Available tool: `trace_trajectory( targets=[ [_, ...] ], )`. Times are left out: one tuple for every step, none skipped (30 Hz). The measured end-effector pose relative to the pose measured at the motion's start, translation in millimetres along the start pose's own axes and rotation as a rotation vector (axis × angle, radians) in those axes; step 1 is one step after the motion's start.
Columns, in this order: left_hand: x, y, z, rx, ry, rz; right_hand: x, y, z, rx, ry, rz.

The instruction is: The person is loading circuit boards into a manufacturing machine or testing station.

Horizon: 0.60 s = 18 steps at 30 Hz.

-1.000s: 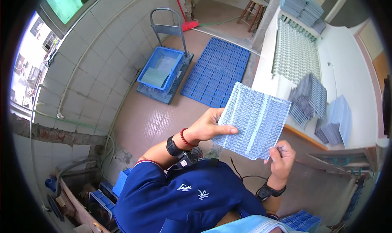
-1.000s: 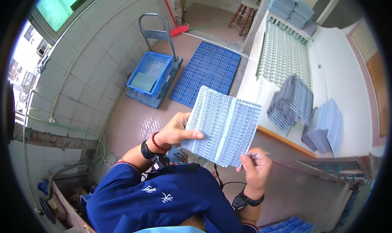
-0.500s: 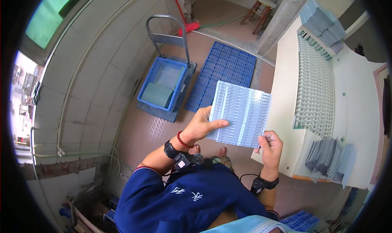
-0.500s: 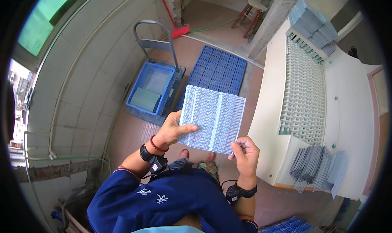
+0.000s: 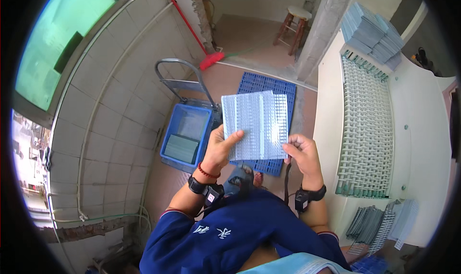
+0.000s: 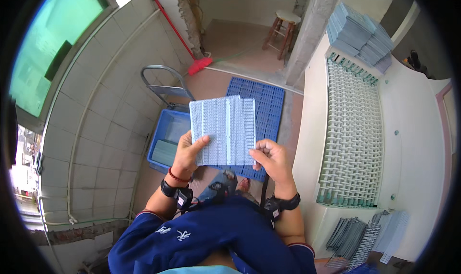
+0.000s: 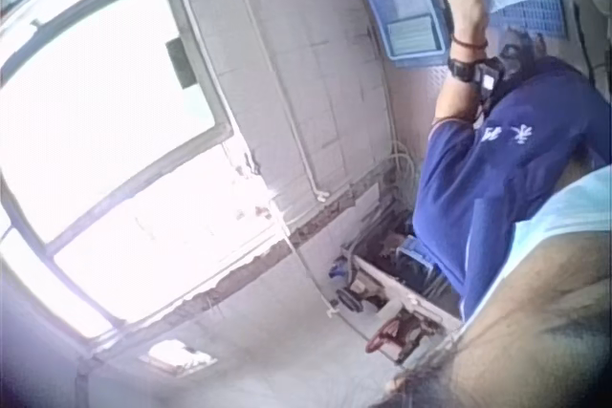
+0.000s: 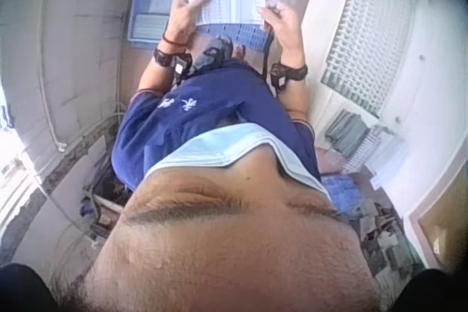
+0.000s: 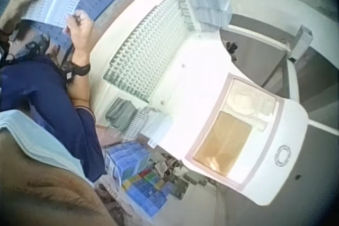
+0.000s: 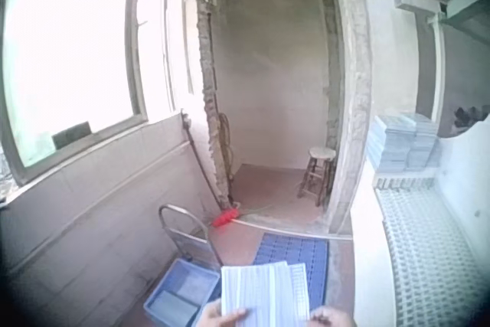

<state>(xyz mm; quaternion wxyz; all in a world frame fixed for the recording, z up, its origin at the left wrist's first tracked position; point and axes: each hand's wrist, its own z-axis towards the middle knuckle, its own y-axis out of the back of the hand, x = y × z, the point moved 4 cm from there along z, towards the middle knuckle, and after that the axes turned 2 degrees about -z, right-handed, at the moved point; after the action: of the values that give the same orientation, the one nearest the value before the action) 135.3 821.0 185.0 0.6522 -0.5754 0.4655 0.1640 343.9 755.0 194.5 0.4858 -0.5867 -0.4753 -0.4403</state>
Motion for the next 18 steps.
trace_trajectory(
  targets=[
    [-6.3,-4.6,14.3,0.005,0.006,0.004,2.6,4.7,8.2,-0.009,0.001,-0.002],
    [-4.1,-6.7,23.7,-0.014,0.005,0.022,3.4,9.7,16.0,-0.008,-0.007,-0.004],
    [-1.1,-8.7,32.6,-0.030,0.005,0.040,3.7,15.5,23.3,-0.011,-0.015,-0.005],
    [0.4,-10.1,46.4,-0.011,0.014,0.040,0.1,22.7,30.1,-0.026,-0.020,-0.004],
    [2.0,-11.5,61.9,0.007,0.032,0.042,0.3,30.4,39.7,-0.049,-0.013,-0.004],
    [3.7,-13.4,78.6,0.029,0.052,0.043,2.3,39.7,49.7,-0.099,0.019,0.060],
    [6.3,-15.6,96.9,0.064,0.072,0.044,3.6,50.8,58.8,-0.162,0.054,0.124],
    [8.6,-15.7,114.0,0.072,0.078,0.045,2.3,67.5,67.7,-0.214,0.081,0.151],
    [10.0,-16.1,131.8,0.081,0.085,0.045,1.9,83.8,76.8,-0.251,0.092,0.151],
    [11.1,-17.8,150.2,0.094,0.113,0.055,3.1,108.9,84.5,-0.458,0.147,0.264],
    [11.9,-18.6,169.6,0.128,0.129,0.056,2.8,134.5,91.8,-0.662,0.206,0.378],
    [14.5,-17.3,189.9,0.131,0.168,0.053,-2.2,164.5,101.0,-0.789,0.228,0.371],
    [18.7,-18.5,210.7,0.137,0.209,0.048,-10.1,199.5,109.6,-0.919,0.250,0.362],
    [21.4,-23.5,232.5,0.121,0.200,0.056,-14.8,232.5,121.9,-0.959,0.270,0.359],
    [21.6,-24.6,250.3,0.160,0.225,0.058,-20.4,264.4,128.7,-1.055,0.296,0.380],
    [22.7,-22.7,268.5,0.217,0.298,0.089,-24.2,289.9,134.7,-1.151,0.323,0.399],
    [21.2,-23.6,287.5,0.273,0.364,0.124,-23.7,307.8,146.2,-1.190,0.342,0.401],
    [13.7,-33.9,302.8,0.321,0.396,0.092,-22.8,324.2,155.3,-1.235,0.325,0.409]
  ],
)
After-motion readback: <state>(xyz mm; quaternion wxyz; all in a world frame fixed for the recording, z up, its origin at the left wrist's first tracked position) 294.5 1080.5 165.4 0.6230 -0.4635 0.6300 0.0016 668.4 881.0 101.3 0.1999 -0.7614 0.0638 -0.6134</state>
